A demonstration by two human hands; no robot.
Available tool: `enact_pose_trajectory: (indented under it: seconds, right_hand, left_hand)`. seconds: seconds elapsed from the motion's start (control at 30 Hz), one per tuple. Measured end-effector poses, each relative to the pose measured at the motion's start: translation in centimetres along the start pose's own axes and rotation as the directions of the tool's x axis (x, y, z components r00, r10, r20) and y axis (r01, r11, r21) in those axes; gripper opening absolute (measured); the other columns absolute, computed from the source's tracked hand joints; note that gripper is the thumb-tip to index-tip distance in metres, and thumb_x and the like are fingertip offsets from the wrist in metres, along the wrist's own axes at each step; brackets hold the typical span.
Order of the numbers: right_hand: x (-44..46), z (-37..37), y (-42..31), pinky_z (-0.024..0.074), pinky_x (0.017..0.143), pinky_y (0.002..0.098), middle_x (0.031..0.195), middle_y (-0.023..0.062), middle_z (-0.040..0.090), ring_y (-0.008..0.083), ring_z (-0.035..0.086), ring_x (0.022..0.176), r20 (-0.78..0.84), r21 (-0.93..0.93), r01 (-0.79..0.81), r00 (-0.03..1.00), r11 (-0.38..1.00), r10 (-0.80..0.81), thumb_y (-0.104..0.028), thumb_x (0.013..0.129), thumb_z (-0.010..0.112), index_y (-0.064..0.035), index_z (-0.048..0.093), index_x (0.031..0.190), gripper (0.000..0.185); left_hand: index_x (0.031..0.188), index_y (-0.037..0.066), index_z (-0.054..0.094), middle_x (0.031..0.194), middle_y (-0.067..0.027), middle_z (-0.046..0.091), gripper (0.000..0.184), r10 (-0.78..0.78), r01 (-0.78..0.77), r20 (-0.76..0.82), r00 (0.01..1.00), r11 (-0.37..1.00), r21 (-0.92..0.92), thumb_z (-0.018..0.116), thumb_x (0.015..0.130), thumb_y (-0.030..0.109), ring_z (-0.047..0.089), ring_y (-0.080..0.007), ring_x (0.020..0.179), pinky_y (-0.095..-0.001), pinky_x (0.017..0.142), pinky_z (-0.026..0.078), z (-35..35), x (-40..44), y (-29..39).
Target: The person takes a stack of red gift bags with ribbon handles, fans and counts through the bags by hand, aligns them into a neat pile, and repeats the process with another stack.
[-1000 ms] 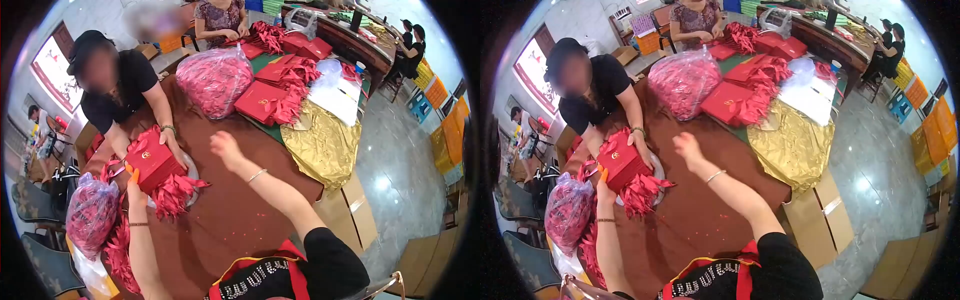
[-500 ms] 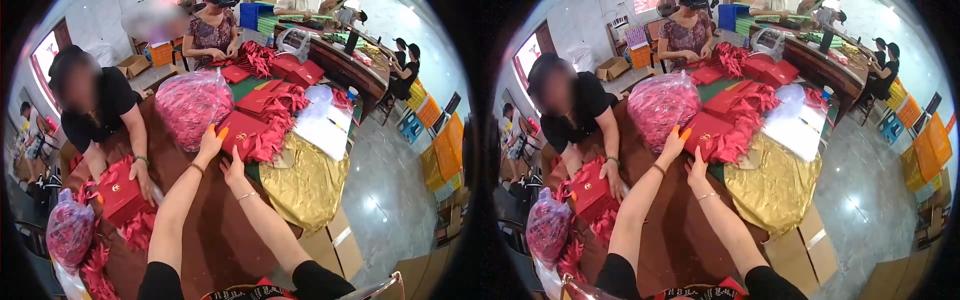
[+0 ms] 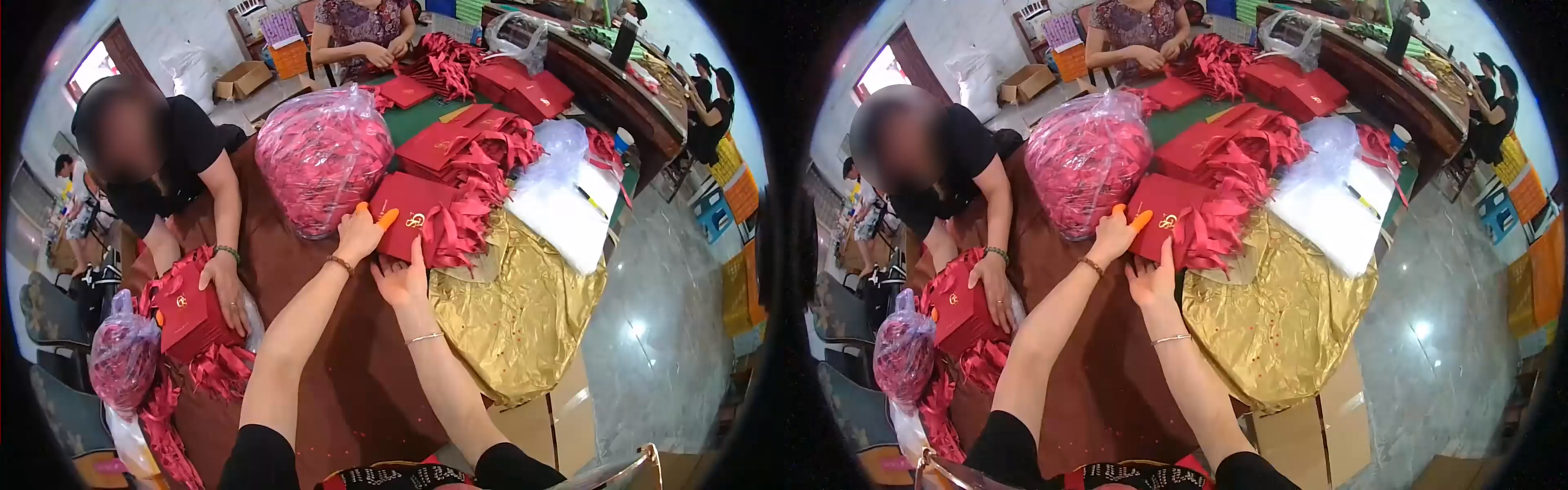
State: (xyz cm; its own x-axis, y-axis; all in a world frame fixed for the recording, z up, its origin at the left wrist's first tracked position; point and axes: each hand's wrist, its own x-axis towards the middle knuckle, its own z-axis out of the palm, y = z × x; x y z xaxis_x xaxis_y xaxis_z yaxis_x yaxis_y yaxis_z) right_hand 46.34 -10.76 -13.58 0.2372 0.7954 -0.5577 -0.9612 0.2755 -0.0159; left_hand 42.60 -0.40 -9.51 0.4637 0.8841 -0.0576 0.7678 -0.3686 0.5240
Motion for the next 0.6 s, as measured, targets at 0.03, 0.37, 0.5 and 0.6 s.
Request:
enact_pose_trajectory:
  seconds: [0.03,0.37,0.5,0.6]
  right_hand:
    - [0.2,-0.3,0.1,0.0113,0.108,0.0432,0.133,-0.0001,0.035,0.0173,0.031,0.125,0.000,-0.004,-0.010,1.000,1.000,0.010,-0.054,0.077,0.060,-0.0147,0.035,0.132,0.072]
    - [-1.5,-1.9,-1.6,0.0115,0.109,0.0458,0.138,0.0056,0.030,0.0221,0.023,0.131,0.161,-0.111,0.011,0.987,0.994,0.007,-0.054,0.081,0.054,-0.0123,0.030,0.134,0.071]
    - [-2.2,-2.3,-2.1,0.0154,0.108,0.0458,0.139,0.0068,0.030,0.0241,0.026,0.130,0.149,-0.225,0.010,0.989,0.974,0.024,-0.054,0.083,0.050,-0.0132,0.031,0.135,0.069]
    - [-2.5,-2.8,-2.3,0.0187,0.108,0.0449,0.139,0.0066,0.031,0.0252,0.028,0.128,0.186,-0.237,0.016,0.982,0.971,0.029,-0.051,0.085,0.048,-0.0132,0.031,0.135,0.065]
  left_hand:
    - [0.116,-0.005,0.047,0.115,-0.0245,0.052,0.084,-0.089,0.090,0.101,0.991,0.996,-0.009,0.055,0.071,0.066,0.044,-0.0420,0.111,-0.0469,0.091,0.036,-0.5,0.0,0.1]
    - [0.124,-0.006,0.041,0.118,-0.0242,0.051,0.099,-0.056,0.064,0.084,0.995,0.993,-0.096,0.069,0.059,0.063,0.050,-0.0350,0.109,-0.0407,0.093,0.039,0.6,0.2,-1.7]
    - [0.118,-0.009,0.041,0.107,-0.0169,0.058,0.080,0.172,0.120,0.380,0.909,0.764,-0.634,0.081,0.062,0.030,0.057,-0.0238,0.099,-0.0323,0.083,0.046,4.2,4.6,-6.0]
    - [0.110,-0.005,0.045,0.101,-0.0165,0.060,0.070,0.159,0.026,0.145,0.976,0.582,-0.813,0.083,0.059,0.023,0.059,-0.0206,0.093,-0.0316,0.079,0.048,2.2,-0.8,-2.9]
